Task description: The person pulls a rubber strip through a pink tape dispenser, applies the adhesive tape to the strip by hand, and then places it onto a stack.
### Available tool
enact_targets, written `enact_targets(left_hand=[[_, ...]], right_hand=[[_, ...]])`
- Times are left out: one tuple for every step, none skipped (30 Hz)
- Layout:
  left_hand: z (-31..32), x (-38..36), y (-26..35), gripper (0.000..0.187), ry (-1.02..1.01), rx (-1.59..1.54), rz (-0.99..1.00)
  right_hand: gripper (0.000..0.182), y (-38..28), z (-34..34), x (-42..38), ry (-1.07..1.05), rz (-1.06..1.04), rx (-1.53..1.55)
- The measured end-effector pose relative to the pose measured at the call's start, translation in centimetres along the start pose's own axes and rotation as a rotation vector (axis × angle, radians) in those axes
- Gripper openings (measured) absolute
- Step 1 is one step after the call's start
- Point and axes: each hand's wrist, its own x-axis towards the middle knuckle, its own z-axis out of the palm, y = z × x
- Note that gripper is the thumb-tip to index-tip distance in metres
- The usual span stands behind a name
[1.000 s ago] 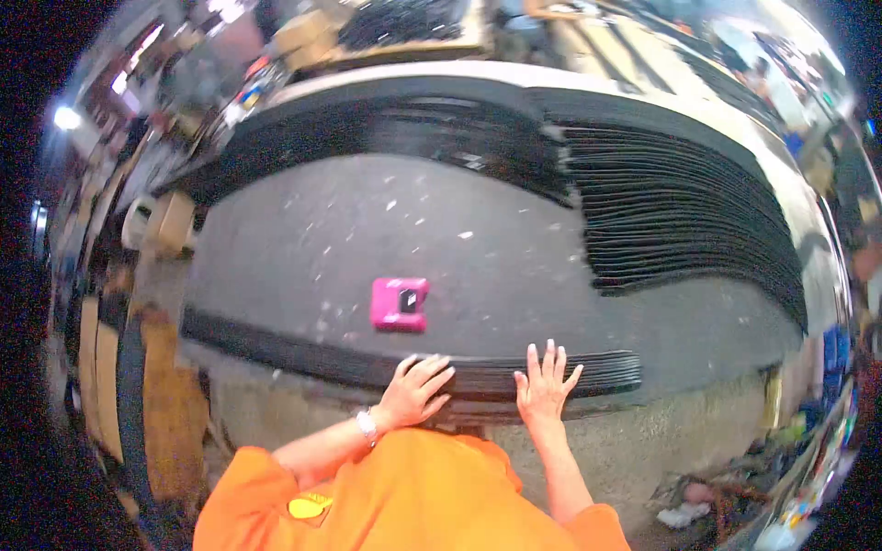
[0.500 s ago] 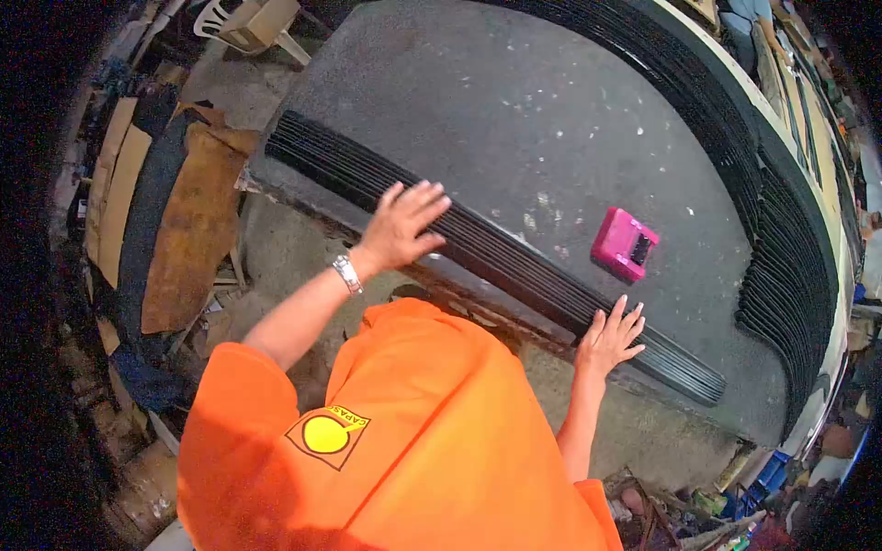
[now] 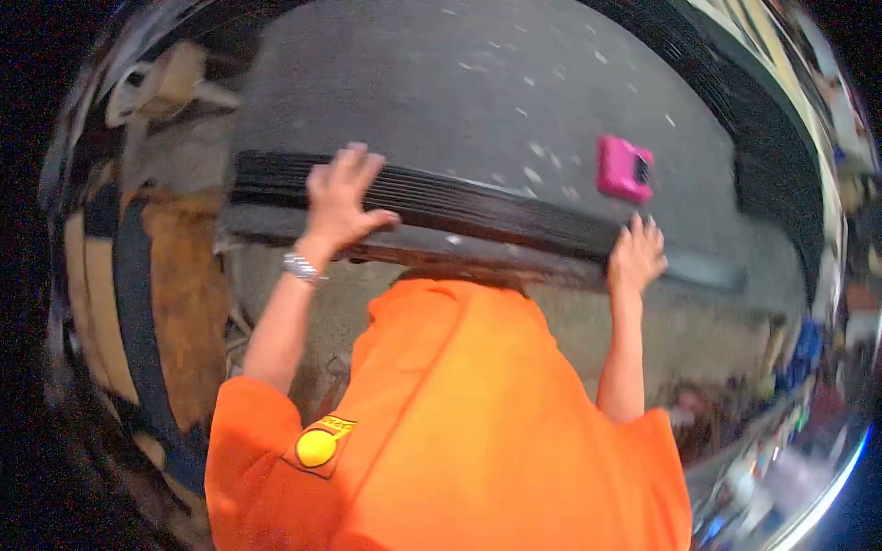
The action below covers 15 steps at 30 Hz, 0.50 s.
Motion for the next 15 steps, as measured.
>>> enact_targets(left_hand=[[0.3, -0.2, -1.3, 0.099, -0.009, 0.018, -0.014], [0.7, -0.1, -2.5, 0.101, -0.007, 0.046, -0.039], [0.1, 0.0, -3.0, 0.099, -0.046, 0.02, -0.042], [-0.4, -0.2, -3.3, 0.097, -0.086, 0.001, -0.055], [-0.3, -0.3, -3.4, 0.095, -0.075, 0.002, -0.031], [-0.2, -0.3, -3.6, 0.093, -0.062, 0.004, -0.011], [-0.3, -0.3, -3.8, 0.092, -0.049, 0.01, 0.005], [-0.4, -0.5, -3.9, 0.09, -0.05, 0.011, 0.021], [-0.5, -0.6, -3.9, 0.088, -0.049, 0.012, 0.037], [-0.7, -0.7, -3.9, 0.086, -0.051, 0.012, 0.054], [-0.9, -0.8, -4.2, 0.082, -0.052, 0.019, 0.075], [-0.6, -0.8, -4.6, 0.081, -0.032, 0.027, 0.097], [-0.2, -0.7, -5.1, 0.08, -0.012, 0.036, 0.118], [-0.3, -0.5, -5.1, 0.079, 0.01, 0.046, 0.141], [-0.4, -0.1, -5.0, 0.075, 0.038, 0.07, 0.166]], right_hand=[[0.046, 0.4, 0.7, -0.3, 0.023, 0.013, 0.029], [0.046, 0.8, 1.7, -0.3, 0.057, 0.015, 0.067], [0.047, 0.8, 2.0, -0.2, 0.056, 0.026, 0.102], [0.047, 0.8, 2.2, -0.4, 0.056, 0.028, 0.143], [0.047, 0.9, 2.2, -0.4, 0.065, 0.026, 0.154], [0.047, 1.0, 2.2, -0.5, 0.077, 0.021, 0.166], [0.047, 0.9, 2.3, -0.5, 0.088, 0.012, 0.182], [0.048, 0.6, 2.1, -0.5, 0.09, 0.017, 0.186], [0.048, 0.5, 2.0, -0.5, 0.092, 0.022, 0.188], [0.048, 0.4, 1.9, -0.5, 0.093, 0.028, 0.19], [0.048, 0.4, 2.0, -0.6, 0.118, 0.018, 0.198], [0.048, 0.4, 2.0, -0.6, 0.123, 0.02, 0.2], [0.048, 0.3, 1.9, -0.5, 0.128, 0.022, 0.204], [0.048, 0.3, 1.9, -0.5, 0.134, 0.026, 0.209], [0.048, 0.1, 1.7, -0.5, 0.139, 0.031, 0.214]])
